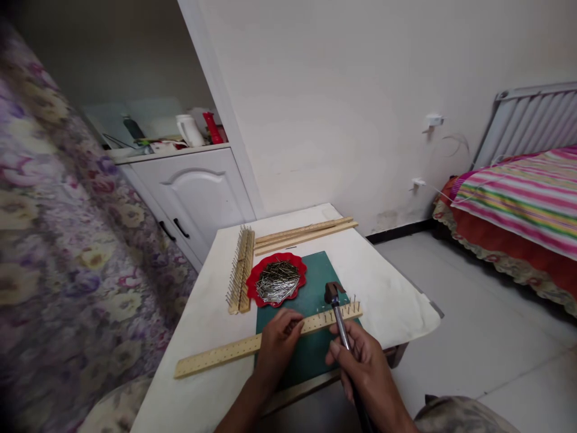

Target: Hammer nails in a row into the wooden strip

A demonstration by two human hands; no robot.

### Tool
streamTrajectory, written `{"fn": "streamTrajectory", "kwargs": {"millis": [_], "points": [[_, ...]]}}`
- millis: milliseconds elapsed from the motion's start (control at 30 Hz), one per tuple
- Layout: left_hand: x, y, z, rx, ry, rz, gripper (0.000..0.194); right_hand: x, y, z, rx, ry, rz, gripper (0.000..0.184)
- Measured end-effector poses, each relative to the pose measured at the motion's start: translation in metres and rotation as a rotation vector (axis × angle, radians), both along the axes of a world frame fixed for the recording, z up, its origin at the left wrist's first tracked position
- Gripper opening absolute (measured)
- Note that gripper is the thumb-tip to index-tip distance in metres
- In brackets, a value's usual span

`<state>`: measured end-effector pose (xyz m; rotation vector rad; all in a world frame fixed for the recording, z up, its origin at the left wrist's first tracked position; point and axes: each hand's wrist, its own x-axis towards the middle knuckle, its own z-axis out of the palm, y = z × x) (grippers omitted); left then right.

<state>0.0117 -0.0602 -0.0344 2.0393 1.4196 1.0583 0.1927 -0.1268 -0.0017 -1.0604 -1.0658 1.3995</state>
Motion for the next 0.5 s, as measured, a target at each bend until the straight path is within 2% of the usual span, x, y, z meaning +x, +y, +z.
{"fn": "streamTrajectory", "kwargs": {"millis": [100,167,233,400,500], "points": [[-0.024,0.005,0.013,0.057,0.07,0.088,0.016,-0.004,0.0,-0.003,-0.025,-0.007,0.008,0.032],[-0.039,0.016,0.022,0.096,0.148,0.164,0.017,-0.007,0.0,-0.004,-0.041,-0.013,0.023,0.033],[-0.049,0.031,0.03,0.093,0.26,0.184,0.016,-0.009,0.001,-0.005,-0.051,-0.017,0.036,0.034],[-0.05,0.064,0.036,-0.097,0.593,0.244,0.013,-0.01,0.002,-0.008,-0.051,-0.028,0.046,0.038],[-0.046,0.075,0.033,-0.182,0.68,0.294,0.012,-0.009,0.003,-0.008,-0.048,-0.043,0.05,0.037]]}}
